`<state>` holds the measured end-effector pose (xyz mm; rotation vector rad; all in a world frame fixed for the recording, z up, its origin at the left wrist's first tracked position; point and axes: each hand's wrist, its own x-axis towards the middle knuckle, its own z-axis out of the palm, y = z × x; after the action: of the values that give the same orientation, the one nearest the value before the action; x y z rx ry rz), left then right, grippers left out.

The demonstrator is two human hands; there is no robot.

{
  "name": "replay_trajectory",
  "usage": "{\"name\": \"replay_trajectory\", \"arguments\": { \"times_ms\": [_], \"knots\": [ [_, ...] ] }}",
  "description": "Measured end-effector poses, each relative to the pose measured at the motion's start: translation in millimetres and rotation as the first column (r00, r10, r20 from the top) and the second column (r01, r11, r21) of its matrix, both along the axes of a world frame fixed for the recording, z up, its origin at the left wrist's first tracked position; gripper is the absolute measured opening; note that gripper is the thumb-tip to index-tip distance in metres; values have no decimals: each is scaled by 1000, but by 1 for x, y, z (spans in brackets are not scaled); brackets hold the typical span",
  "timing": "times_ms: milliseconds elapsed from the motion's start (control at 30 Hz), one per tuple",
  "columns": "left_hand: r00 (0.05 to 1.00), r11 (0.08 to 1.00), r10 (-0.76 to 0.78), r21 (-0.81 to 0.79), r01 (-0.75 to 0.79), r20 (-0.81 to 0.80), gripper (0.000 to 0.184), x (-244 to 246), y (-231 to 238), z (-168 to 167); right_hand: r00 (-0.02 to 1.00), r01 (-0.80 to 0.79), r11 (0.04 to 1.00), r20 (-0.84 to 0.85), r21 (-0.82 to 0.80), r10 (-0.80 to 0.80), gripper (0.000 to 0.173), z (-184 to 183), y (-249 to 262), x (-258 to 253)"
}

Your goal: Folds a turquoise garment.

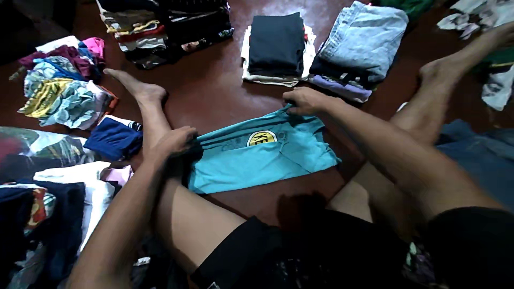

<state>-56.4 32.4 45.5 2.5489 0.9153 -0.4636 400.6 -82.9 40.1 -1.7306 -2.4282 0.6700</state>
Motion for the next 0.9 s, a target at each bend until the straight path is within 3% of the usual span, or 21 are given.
{"name": "replay_trajectory", "arguments": {
  "times_ms": [167, 233, 433, 500, 600, 900],
  "knots": [
    [988, 986, -142, 102, 135, 67, 24, -21, -23, 5, 991, -120, 955, 91, 272, 98, 16, 13, -69, -3],
    [979, 974, -197, 127, 188, 60, 22, -25, -39, 3, 990, -125, 943, 100, 308, 98, 18, 7, -97, -7],
    [965, 976, -212, 22, 217, -155, 22, -19, -80, 8, 997, -43, 911, 74, 409, 14, 17, -16, -170, -27],
    [943, 973, -231, -40, 228, -239, 25, -17, -84, 1, 998, 7, 923, 59, 385, -33, 13, -30, -192, -37],
    [902, 961, -275, -113, 252, -333, 26, -17, -86, -23, 994, 71, 976, 62, 205, -86, 10, -51, -216, -45],
    [854, 973, -191, -209, 99, -484, 37, -13, -89, -43, 997, 42, 999, 70, 14, -43, 17, -69, -220, -49]
  ]
}}
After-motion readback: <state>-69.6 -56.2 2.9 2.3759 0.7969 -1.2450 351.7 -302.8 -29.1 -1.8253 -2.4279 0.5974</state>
